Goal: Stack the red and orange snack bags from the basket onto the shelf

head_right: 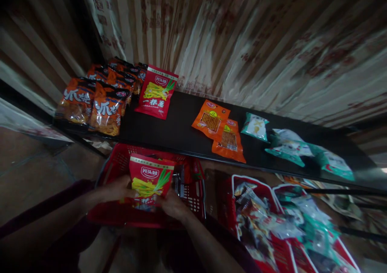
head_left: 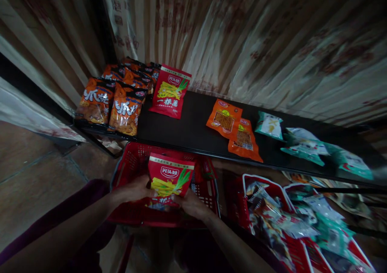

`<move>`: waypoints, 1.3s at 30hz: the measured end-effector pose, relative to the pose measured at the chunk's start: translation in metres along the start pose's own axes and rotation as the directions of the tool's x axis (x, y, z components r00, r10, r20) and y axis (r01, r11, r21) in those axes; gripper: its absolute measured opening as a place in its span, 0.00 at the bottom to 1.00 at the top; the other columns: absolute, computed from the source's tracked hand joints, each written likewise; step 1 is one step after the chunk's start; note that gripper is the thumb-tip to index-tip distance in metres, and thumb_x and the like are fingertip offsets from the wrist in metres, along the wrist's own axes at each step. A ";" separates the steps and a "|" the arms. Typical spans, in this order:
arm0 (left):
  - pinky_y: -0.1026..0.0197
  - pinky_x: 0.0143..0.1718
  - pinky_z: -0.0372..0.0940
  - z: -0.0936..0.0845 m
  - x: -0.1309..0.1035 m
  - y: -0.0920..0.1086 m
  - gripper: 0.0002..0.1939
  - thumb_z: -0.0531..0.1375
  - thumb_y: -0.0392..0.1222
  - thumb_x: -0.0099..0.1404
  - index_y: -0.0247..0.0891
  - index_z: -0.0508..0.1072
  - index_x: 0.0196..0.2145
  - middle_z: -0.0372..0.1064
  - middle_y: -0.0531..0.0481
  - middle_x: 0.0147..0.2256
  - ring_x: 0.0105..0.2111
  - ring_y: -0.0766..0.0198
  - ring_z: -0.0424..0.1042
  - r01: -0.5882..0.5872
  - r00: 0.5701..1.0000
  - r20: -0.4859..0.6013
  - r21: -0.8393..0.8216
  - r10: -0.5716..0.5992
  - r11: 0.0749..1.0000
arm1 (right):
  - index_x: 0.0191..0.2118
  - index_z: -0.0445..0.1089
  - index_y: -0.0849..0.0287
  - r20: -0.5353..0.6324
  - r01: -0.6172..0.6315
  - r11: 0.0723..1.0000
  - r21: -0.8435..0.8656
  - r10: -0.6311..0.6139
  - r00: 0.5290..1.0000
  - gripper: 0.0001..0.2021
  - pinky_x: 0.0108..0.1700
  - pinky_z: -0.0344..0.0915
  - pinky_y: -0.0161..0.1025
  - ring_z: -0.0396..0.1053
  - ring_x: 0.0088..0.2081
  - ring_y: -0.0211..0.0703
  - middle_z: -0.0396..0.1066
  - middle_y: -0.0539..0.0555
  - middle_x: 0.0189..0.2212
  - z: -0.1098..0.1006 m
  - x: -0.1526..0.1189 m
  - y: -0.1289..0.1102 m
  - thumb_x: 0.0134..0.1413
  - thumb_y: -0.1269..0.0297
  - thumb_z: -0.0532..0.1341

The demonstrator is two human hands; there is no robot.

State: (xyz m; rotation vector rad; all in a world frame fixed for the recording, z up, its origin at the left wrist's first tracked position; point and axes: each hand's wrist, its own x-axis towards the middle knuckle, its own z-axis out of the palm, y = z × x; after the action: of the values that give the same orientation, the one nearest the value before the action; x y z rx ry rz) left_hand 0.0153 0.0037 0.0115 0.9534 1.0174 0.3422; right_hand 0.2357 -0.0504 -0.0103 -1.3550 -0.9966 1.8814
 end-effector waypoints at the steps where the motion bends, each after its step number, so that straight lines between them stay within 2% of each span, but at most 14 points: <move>1: 0.55 0.44 0.66 -0.001 -0.001 0.004 0.17 0.67 0.38 0.46 0.39 0.76 0.37 0.77 0.46 0.39 0.40 0.53 0.74 -0.040 0.999 -0.029 0.089 0.043 0.995 | 0.42 0.74 0.51 -0.029 0.060 0.997 -0.051 -0.061 0.998 0.17 0.60 0.55 0.55 0.68 0.51 0.53 0.76 0.52 0.39 0.001 0.000 0.000 0.41 0.65 0.68; 3: 0.57 0.43 0.66 0.000 -0.005 0.016 0.16 0.65 0.41 0.50 0.42 0.76 0.39 0.76 0.48 0.40 0.40 0.54 0.73 -0.148 0.982 -0.077 0.256 0.173 0.955 | 0.44 0.73 0.51 -0.088 0.164 0.979 -0.123 -0.175 0.981 0.16 0.61 0.54 0.54 0.67 0.52 0.52 0.76 0.53 0.39 0.004 0.001 -0.004 0.45 0.62 0.66; 4: 0.58 0.43 0.66 0.001 -0.006 0.023 0.15 0.65 0.42 0.52 0.42 0.76 0.40 0.76 0.48 0.40 0.40 0.55 0.73 -0.206 0.960 -0.118 0.309 0.253 0.928 | 0.44 0.73 0.51 -0.114 0.197 0.973 -0.122 -0.211 0.971 0.16 0.61 0.53 0.54 0.66 0.52 0.52 0.76 0.53 0.39 0.006 0.001 -0.009 0.46 0.60 0.66; 6: 0.59 0.43 0.66 0.005 -0.009 0.037 0.14 0.64 0.45 0.54 0.43 0.75 0.39 0.76 0.49 0.39 0.39 0.57 0.73 -0.297 0.891 -0.205 0.412 0.405 0.861 | 0.45 0.73 0.51 -0.146 0.234 0.967 -0.099 -0.247 0.958 0.17 0.61 0.54 0.55 0.67 0.52 0.53 0.76 0.54 0.39 0.012 0.000 -0.024 0.47 0.57 0.65; 8: 0.60 0.43 0.66 0.009 -0.009 0.049 0.13 0.63 0.48 0.55 0.43 0.75 0.38 0.75 0.50 0.37 0.38 0.57 0.73 -0.332 0.809 -0.286 0.500 0.514 0.800 | 0.44 0.73 0.52 -0.169 0.265 0.959 -0.100 -0.278 0.946 0.17 0.60 0.55 0.56 0.67 0.52 0.54 0.76 0.54 0.41 0.017 -0.002 -0.044 0.47 0.54 0.65; 11: 0.59 0.47 0.65 0.014 -0.005 0.062 0.18 0.62 0.49 0.56 0.41 0.72 0.43 0.74 0.48 0.41 0.41 0.57 0.72 -0.373 0.694 -0.386 0.528 0.607 0.763 | 0.42 0.74 0.52 -0.187 0.313 0.940 -0.139 -0.335 0.924 0.16 0.59 0.57 0.55 0.67 0.52 0.53 0.75 0.54 0.43 0.020 -0.003 -0.075 0.46 0.54 0.66; 16: 0.59 0.52 0.62 0.018 0.006 0.082 0.26 0.58 0.49 0.62 0.40 0.62 0.56 0.68 0.45 0.51 0.49 0.58 0.68 -0.515 0.533 -0.435 0.513 0.725 0.687 | 0.40 0.75 0.55 -0.203 0.394 0.908 -0.142 -0.416 0.886 0.16 0.57 0.60 0.53 0.69 0.50 0.53 0.75 0.53 0.43 0.012 0.010 -0.116 0.45 0.55 0.67; 19: 0.58 0.52 0.62 0.017 0.013 0.098 0.24 0.55 0.47 0.65 0.42 0.60 0.57 0.65 0.44 0.53 0.50 0.59 0.67 -0.509 0.413 -0.445 0.610 0.795 0.607 | 0.38 0.75 0.55 -0.200 0.414 0.899 -0.140 -0.436 0.878 0.15 0.54 0.63 0.52 0.72 0.45 0.52 0.76 0.52 0.40 0.004 0.026 -0.137 0.43 0.56 0.68; 23: 0.57 0.54 0.61 0.008 0.023 0.123 0.16 0.52 0.43 0.67 0.43 0.67 0.51 0.65 0.46 0.49 0.50 0.61 0.66 -0.438 0.241 -0.386 0.776 0.890 0.455 | 0.38 0.74 0.55 -0.198 0.459 0.880 -0.122 -0.475 0.857 0.14 0.50 0.67 0.48 0.73 0.40 0.48 0.77 0.51 0.36 0.002 0.048 -0.164 0.42 0.58 0.68; 25: 0.57 0.55 0.60 0.002 0.030 0.132 0.15 0.52 0.42 0.67 0.42 0.68 0.50 0.65 0.46 0.49 0.51 0.62 0.65 -0.398 0.179 -0.372 0.819 0.911 0.413 | 0.37 0.74 0.55 -0.191 0.476 0.872 -0.112 -0.490 0.851 0.13 0.48 0.68 0.45 0.74 0.38 0.45 0.77 0.50 0.34 0.005 0.060 -0.176 0.41 0.60 0.68; 26: 0.56 0.56 0.59 -0.001 0.033 0.134 0.16 0.52 0.42 0.67 0.42 0.68 0.51 0.64 0.45 0.50 0.52 0.61 0.64 -0.377 0.163 -0.363 0.836 0.917 0.398 | 0.36 0.74 0.56 -0.197 0.480 0.870 -0.107 -0.492 0.848 0.12 0.47 0.69 0.44 0.74 0.37 0.44 0.77 0.50 0.33 0.006 0.066 -0.181 0.40 0.61 0.68; 28: 0.52 0.58 0.57 -0.006 0.039 0.137 0.18 0.53 0.44 0.66 0.42 0.65 0.54 0.60 0.44 0.55 0.57 0.58 0.60 -0.332 0.160 -0.335 0.868 0.929 0.370 | 0.34 0.73 0.57 -0.221 0.479 0.873 -0.093 -0.487 0.845 0.12 0.43 0.70 0.42 0.74 0.35 0.43 0.76 0.50 0.30 0.009 0.080 -0.189 0.39 0.61 0.68; 34: 0.45 0.60 0.52 -0.015 0.057 0.129 0.27 0.53 0.44 0.66 0.37 0.56 0.61 0.45 0.37 0.64 0.63 0.48 0.47 -0.226 0.244 -0.314 0.902 0.918 0.368 | 0.35 0.72 0.60 -0.213 0.463 0.886 -0.027 -0.458 0.863 0.17 0.37 0.72 0.41 0.74 0.30 0.42 0.76 0.49 0.27 0.007 0.119 -0.212 0.33 0.63 0.71; 39: 0.45 0.61 0.52 -0.020 0.072 0.124 0.28 0.52 0.42 0.66 0.39 0.54 0.62 0.40 0.40 0.66 0.64 0.48 0.44 -0.213 0.280 -0.304 0.905 0.911 0.368 | 0.35 0.72 0.60 -0.275 0.458 0.889 0.014 -0.437 0.856 0.16 0.34 0.72 0.40 0.73 0.27 0.41 0.76 0.49 0.26 0.003 0.143 -0.217 0.34 0.66 0.70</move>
State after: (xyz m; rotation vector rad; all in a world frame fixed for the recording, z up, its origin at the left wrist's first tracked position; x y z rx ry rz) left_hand 0.0569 0.1309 0.0664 2.1428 1.6279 1.2666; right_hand 0.2010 0.1810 0.1027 -1.1655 -0.9853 1.3370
